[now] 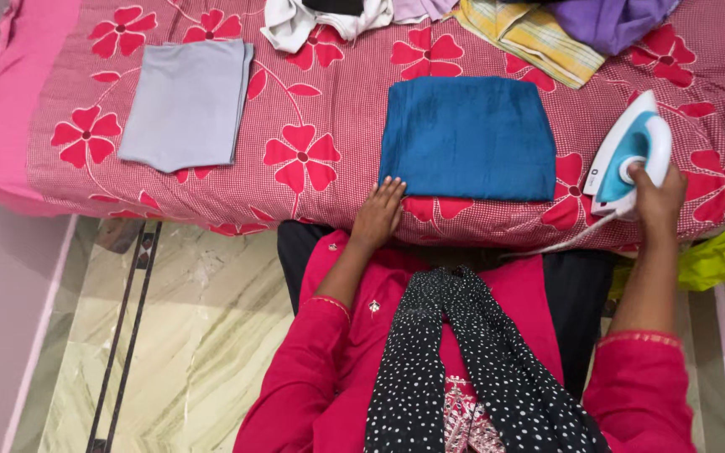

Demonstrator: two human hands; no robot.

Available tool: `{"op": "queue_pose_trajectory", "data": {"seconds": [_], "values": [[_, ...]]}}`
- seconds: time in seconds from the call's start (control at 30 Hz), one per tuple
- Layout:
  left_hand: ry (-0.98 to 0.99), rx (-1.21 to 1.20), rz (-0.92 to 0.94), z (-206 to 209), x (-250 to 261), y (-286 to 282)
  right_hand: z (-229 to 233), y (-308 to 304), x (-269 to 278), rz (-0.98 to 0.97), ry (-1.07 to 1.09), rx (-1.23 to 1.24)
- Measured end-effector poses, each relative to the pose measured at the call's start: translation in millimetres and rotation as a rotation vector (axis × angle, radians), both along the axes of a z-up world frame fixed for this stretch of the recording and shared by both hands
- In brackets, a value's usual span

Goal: The person irons a blue garment on a bed, smoothing it with an iron and folding it. Then the person irons a yellow checkered cloth, smoothing it with the iron and folding it.

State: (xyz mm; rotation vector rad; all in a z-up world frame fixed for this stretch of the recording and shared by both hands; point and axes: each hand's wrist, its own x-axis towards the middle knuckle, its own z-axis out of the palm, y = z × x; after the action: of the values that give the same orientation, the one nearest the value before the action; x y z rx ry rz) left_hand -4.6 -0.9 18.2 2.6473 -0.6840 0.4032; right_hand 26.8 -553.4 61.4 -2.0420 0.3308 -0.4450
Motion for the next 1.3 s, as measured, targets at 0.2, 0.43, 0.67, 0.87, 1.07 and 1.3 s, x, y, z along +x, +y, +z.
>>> {"op": "queue_pose_trajectory", "data": {"seconds": [0.2, 0.43, 0.67, 0.87, 1.07, 1.3], "values": [[-0.055, -0.127, 0.103, 40.2, 15.8, -9.5, 55.3, 40.6, -83.1, 0.043, 0.060, 0.281], [-0.092, -0.068, 0.127, 64.4, 64.4, -34.6, 170.7, 129.1, -106.1, 0.580, -0.003, 0.829], [-0.181, -0.315, 0.228, 65.4, 89.3, -40.2, 171.6, 231.3, -12.0, 0.709, 0.125, 1.134], [-0.108, -0.324, 0.302, 40.4, 100.4, -54.9, 49.6, 317.8, 86.4, 0.518, 0.432, 0.785], [-0.058, 0.032, 0.073, 18.1, 105.2, -56.9, -6.3, 311.0, 107.3, 0.526, 0.459, 0.776], [0.147, 0.025, 0.128, 10.2, 102.3, -53.6, 10.9, 317.3, 100.9, 0.527, 0.425, 0.724]]}}
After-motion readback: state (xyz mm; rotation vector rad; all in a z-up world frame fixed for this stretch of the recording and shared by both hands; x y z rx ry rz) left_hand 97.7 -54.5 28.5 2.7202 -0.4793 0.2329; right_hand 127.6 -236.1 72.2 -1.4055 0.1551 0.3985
